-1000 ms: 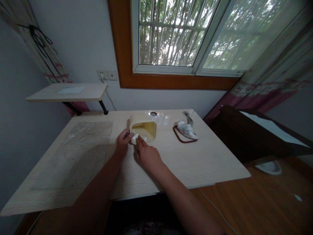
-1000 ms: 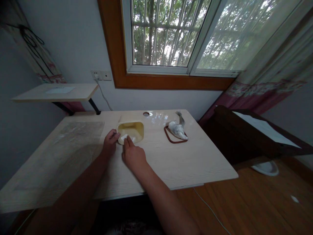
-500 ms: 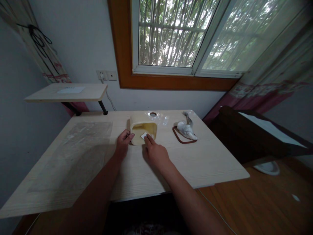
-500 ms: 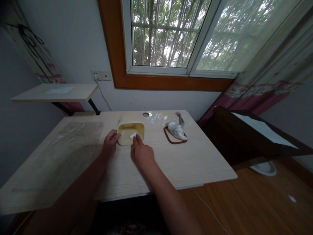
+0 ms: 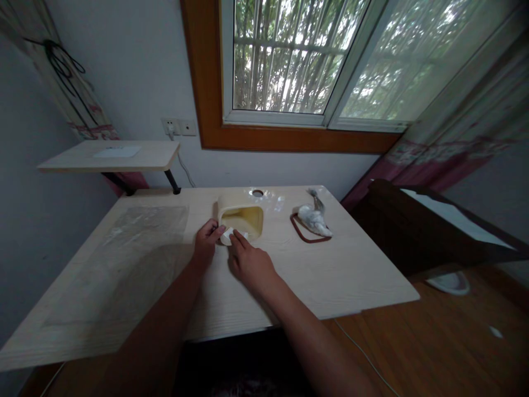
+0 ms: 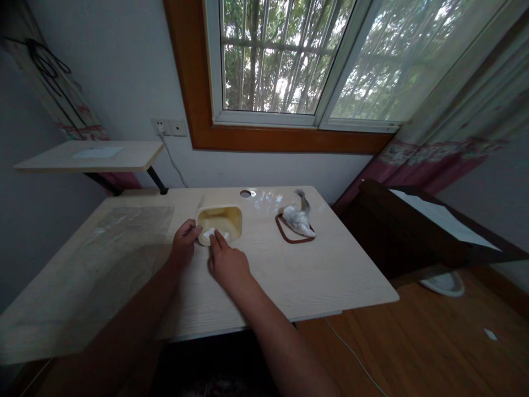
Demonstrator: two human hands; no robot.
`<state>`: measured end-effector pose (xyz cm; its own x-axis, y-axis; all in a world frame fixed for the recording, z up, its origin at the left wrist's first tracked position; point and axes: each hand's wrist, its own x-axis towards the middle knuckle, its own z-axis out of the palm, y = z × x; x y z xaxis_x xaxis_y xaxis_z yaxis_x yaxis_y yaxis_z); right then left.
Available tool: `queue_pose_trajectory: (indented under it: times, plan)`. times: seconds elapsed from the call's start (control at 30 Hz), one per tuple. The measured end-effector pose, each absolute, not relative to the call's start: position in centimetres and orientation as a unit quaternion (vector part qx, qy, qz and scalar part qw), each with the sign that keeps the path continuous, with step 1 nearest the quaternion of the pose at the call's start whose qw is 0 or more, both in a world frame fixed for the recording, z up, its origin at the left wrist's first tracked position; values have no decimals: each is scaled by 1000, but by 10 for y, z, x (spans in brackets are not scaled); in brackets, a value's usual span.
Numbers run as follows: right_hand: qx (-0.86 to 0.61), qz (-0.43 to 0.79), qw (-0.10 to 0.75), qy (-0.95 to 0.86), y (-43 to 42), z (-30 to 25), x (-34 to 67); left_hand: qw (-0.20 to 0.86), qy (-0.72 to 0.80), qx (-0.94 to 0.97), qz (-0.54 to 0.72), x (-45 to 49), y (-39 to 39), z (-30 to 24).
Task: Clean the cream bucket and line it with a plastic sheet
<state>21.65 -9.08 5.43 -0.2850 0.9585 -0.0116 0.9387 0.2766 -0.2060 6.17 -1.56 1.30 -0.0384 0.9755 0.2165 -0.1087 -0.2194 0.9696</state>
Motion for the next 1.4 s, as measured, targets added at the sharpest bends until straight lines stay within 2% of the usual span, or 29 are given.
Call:
queue_pose_trajectory:
  times: [0.27, 0.6, 1.03, 1.4]
  plan:
    - [-651, 74, 26, -755, -80, 56, 235, 455, 426, 516, 588, 64, -15, 13]
    - [-572, 116, 103, -805, -88, 58, 202, 446, 421, 519, 595, 61, -15, 14]
    - [-654, 77, 40, -752, -74, 70, 238, 461, 415, 493, 610, 62, -8, 8]
    - [-572, 102, 141, -801, -78, 66, 211, 460, 425, 488, 608, 60, -6, 6]
